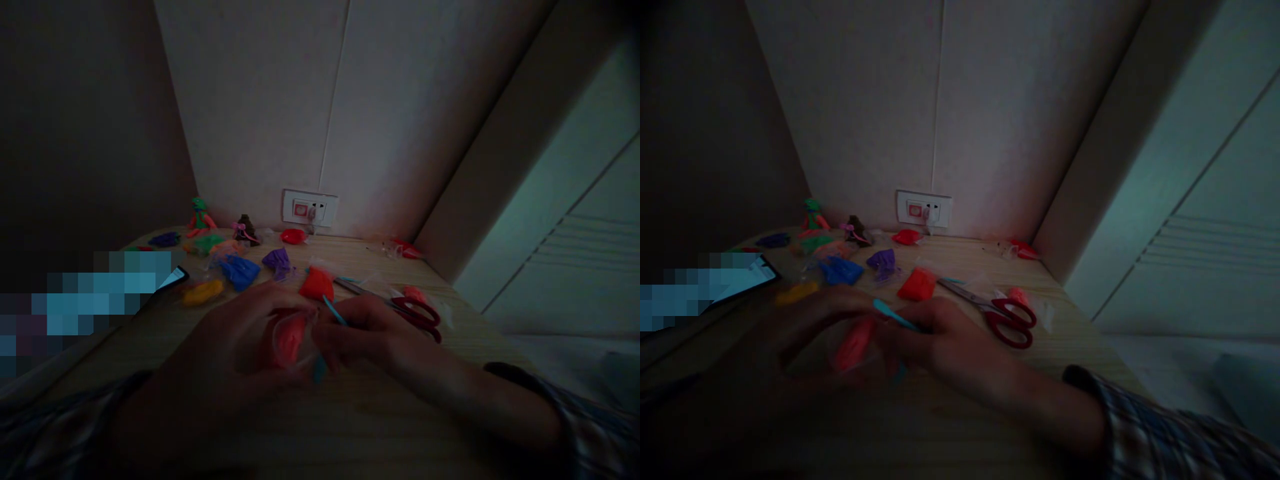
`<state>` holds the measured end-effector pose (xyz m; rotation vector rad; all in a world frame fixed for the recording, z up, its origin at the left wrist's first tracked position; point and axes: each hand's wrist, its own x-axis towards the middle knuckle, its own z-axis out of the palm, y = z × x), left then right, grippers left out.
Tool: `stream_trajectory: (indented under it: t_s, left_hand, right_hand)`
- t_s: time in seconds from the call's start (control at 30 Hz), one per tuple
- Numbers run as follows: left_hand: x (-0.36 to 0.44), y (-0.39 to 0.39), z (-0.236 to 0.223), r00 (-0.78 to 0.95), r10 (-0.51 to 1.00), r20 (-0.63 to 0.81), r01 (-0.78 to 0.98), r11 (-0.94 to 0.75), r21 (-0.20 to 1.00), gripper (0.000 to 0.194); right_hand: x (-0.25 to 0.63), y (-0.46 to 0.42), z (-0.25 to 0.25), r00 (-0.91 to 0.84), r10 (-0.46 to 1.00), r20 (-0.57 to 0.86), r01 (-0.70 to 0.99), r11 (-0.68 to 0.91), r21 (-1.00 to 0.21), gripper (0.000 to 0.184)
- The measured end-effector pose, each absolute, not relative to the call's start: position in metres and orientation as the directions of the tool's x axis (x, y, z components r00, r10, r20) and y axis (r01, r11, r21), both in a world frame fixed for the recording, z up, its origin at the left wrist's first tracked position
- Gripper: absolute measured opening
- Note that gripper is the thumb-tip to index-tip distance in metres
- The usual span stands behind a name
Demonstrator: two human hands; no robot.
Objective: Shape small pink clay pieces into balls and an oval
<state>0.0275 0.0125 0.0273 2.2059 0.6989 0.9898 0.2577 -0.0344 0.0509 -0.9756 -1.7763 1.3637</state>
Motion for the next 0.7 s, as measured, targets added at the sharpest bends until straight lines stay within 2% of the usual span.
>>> stream_trajectory:
  t_s: [0.17, 0.33, 0.5, 0.7]
  left_hand:
    - [0.028, 0.016, 0.02, 0.569, 0.739, 0.361, 0.191, -0.546, 0.816, 0.046]
    - [0.027, 0.015, 0.015, 0.602, 0.783, 0.158, 0.232, -0.361, 0.903, 0.066]
    - [0.026, 0.016, 0.017, 0.631, 0.767, 0.113, 0.223, -0.318, 0.921, 0.056]
    - [0.028, 0.013, 0.018, 0.59, 0.798, 0.122, 0.197, -0.29, 0.937, 0.038]
  right_hand:
    - [0.268, -0.031, 0.044, -0.368, 0.917, 0.152, 0.071, 0.191, -0.979, 0.056]
    - [0.271, -0.03, 0.046, -0.252, 0.945, 0.208, -0.009, 0.212, -0.977, 0.05]
    - [0.267, -0.031, 0.044, -0.229, 0.944, 0.237, -0.077, 0.225, -0.971, 0.054]
    - [0.268, -0.033, 0.043, -0.233, 0.941, 0.246, -0.028, 0.246, -0.969, 0.052]
